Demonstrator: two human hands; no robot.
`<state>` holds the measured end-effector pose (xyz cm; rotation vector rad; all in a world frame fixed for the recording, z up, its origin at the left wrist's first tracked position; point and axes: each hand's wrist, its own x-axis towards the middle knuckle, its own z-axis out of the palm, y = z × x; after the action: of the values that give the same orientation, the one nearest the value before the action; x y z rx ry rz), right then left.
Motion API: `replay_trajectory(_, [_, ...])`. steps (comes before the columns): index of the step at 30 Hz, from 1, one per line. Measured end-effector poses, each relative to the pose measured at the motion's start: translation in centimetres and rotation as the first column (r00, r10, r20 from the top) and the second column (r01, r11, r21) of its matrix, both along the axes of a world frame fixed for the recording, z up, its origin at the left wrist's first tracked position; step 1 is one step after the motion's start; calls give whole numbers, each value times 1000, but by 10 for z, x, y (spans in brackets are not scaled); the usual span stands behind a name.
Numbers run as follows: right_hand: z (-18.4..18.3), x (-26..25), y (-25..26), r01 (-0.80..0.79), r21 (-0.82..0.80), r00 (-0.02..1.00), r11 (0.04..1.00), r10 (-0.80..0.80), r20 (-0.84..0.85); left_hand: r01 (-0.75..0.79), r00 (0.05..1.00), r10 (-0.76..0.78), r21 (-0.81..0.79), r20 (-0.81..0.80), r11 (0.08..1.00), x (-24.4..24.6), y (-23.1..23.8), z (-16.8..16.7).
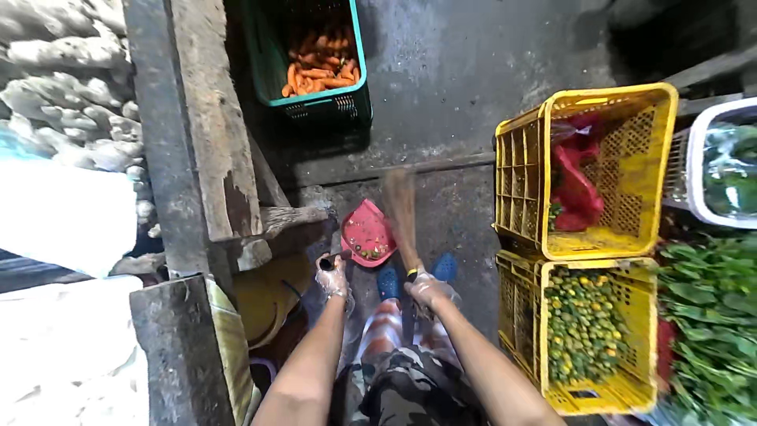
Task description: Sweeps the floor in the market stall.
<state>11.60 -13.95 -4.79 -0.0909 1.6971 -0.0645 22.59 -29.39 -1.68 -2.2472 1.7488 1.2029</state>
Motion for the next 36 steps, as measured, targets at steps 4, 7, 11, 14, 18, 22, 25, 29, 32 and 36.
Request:
replay_trajectory(4, [40, 32, 60, 33, -108, 988, 994, -16, 153, 29, 1000, -29, 37, -8, 999, -2, -5, 17])
replay_trajectory(7, [77, 47, 133, 122, -84, 989, 989, -113, 100, 7, 1000, -6, 61, -23, 998, -2, -1, 32])
replay_trajectory(11, [63, 47, 202, 434, -43, 885, 900, -435, -164, 91, 994, -90, 17, -63, 996, 7, 1, 47])
replay_trajectory(14, [23, 45, 200, 654, 5, 733, 757, -632, -251, 258, 958, -258, -10, -123, 966, 13, -5, 45])
replay_trajectory(18, [19, 100, 156, 787, -27, 616, 616, -787, -27, 449, 892, -451, 121, -10, 885, -17, 0, 57])
replay_trajectory(22, [59, 140, 191, 752, -118, 658, 648, -735, 161, 494, 863, -504, 141, 37, 858, -47, 21, 76])
replay_trajectory(25, [80, 154, 223, 837, -143, 545, 529, -830, 119, 497, 863, -502, 93, 50, 863, -51, 29, 81])
replay_trajectory(29, [43, 167, 203, 901, -77, 418, 426, -903, -103, 523, 844, -532, 114, 67, 845, -44, 38, 74])
replay_trajectory(32, [46, 155, 147, 910, -56, 414, 412, -909, 40, 537, 834, -543, 81, 93, 839, -43, 47, 68])
replay_trajectory(36, [75, 142, 118, 878, -82, 472, 471, -827, 305, 526, 839, -536, 113, 90, 843, -54, 51, 84])
